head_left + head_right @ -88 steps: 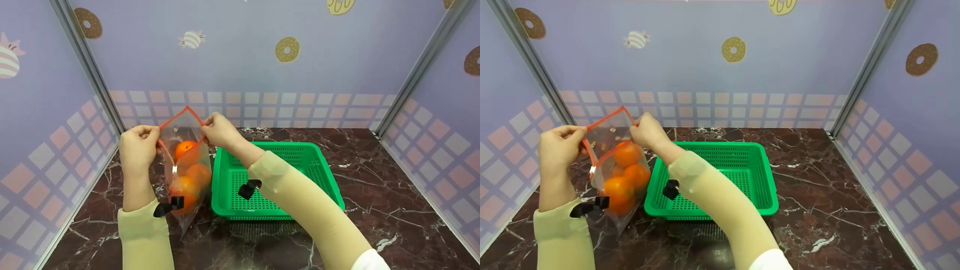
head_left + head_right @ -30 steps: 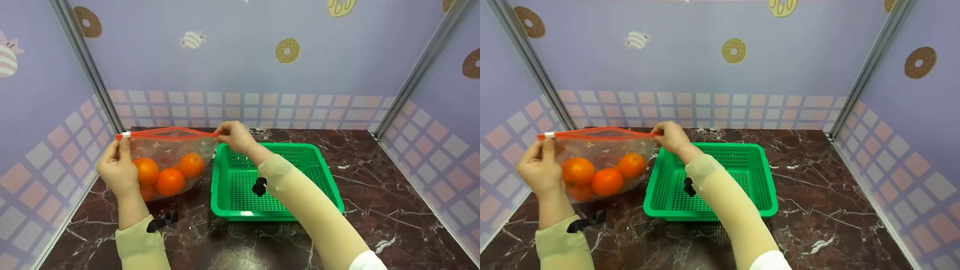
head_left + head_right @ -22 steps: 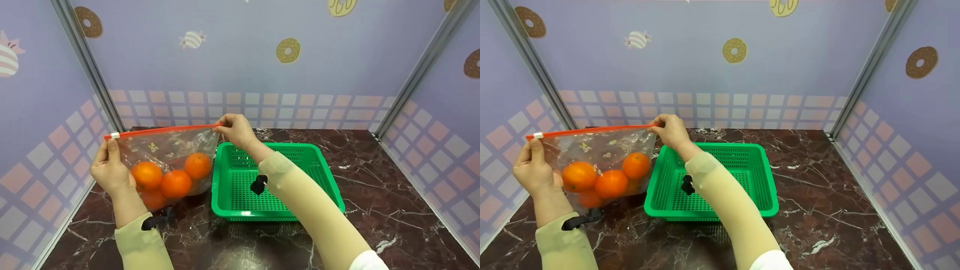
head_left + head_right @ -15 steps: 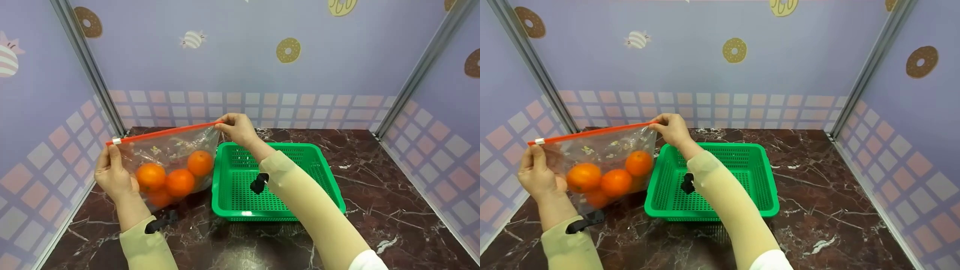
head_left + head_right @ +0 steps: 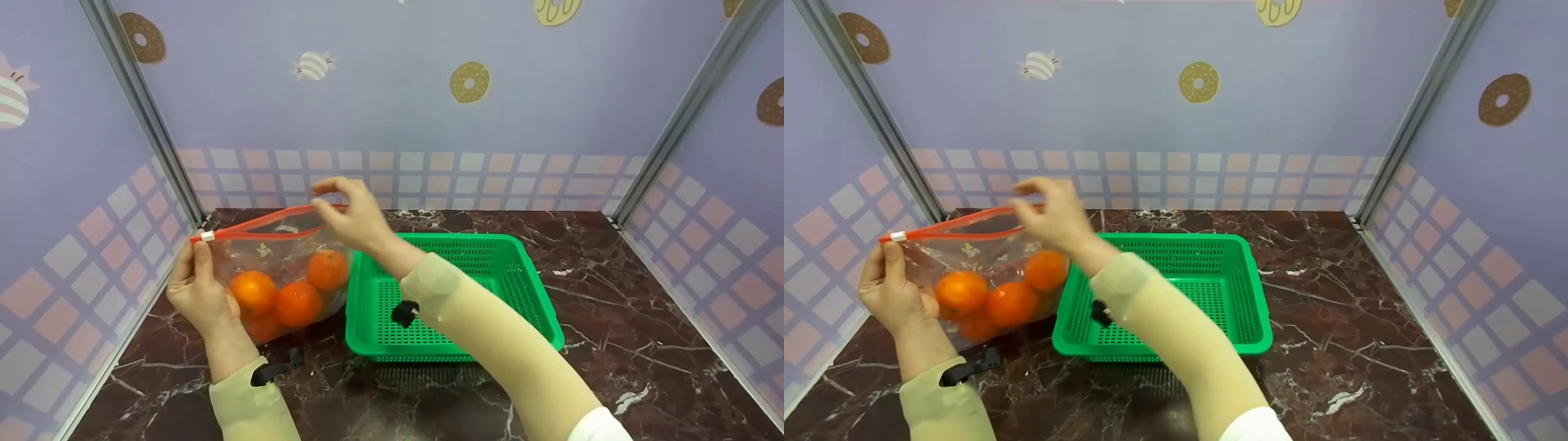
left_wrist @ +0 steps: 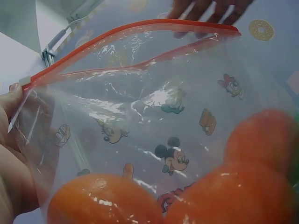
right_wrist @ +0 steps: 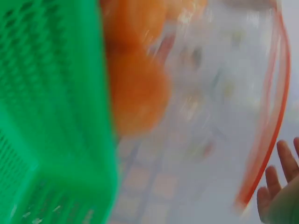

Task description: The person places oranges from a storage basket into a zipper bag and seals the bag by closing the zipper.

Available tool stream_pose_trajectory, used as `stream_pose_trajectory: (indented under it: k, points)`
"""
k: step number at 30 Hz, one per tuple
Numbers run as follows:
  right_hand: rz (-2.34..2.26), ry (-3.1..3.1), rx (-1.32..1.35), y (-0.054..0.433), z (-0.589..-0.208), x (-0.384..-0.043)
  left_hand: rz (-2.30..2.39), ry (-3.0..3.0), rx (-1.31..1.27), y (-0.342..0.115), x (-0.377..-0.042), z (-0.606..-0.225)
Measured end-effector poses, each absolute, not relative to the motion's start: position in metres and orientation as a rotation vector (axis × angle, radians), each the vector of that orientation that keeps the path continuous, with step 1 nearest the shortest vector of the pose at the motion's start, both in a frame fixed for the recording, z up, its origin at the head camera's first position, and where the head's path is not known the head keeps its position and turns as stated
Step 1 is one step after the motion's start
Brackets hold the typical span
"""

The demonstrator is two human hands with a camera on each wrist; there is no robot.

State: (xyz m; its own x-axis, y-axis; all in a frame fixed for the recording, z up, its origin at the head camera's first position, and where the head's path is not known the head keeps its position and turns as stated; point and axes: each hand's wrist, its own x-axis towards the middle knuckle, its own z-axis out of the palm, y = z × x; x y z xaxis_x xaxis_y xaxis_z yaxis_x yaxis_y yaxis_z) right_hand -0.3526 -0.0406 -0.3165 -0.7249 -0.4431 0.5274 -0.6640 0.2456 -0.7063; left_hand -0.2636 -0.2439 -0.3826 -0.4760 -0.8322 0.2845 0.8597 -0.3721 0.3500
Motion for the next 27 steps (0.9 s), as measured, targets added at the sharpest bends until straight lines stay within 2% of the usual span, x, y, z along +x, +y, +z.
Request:
stream_pose_trajectory:
  k: [4,8,14,27]
  points:
    - [1.277,-2.379,1.126,-0.071,-0.303,-0.320,-1.979,-0.604,-0.110,-0.242,-0.263,-0.382]
    - [1.108,-2.398,1.205,-0.091,-0.296,-0.302,-1.966,-0.654,-0.143,-0.239,-0.261,-0.380]
    - [1.029,-2.402,1.214,-0.103,-0.297,-0.296,-1.939,-0.747,-0.189,-0.234,-0.260,-0.377]
    - [1.185,-2.291,1.238,-0.110,-0.306,-0.292,-1.925,-0.806,-0.332,-0.232,-0.258,-0.378]
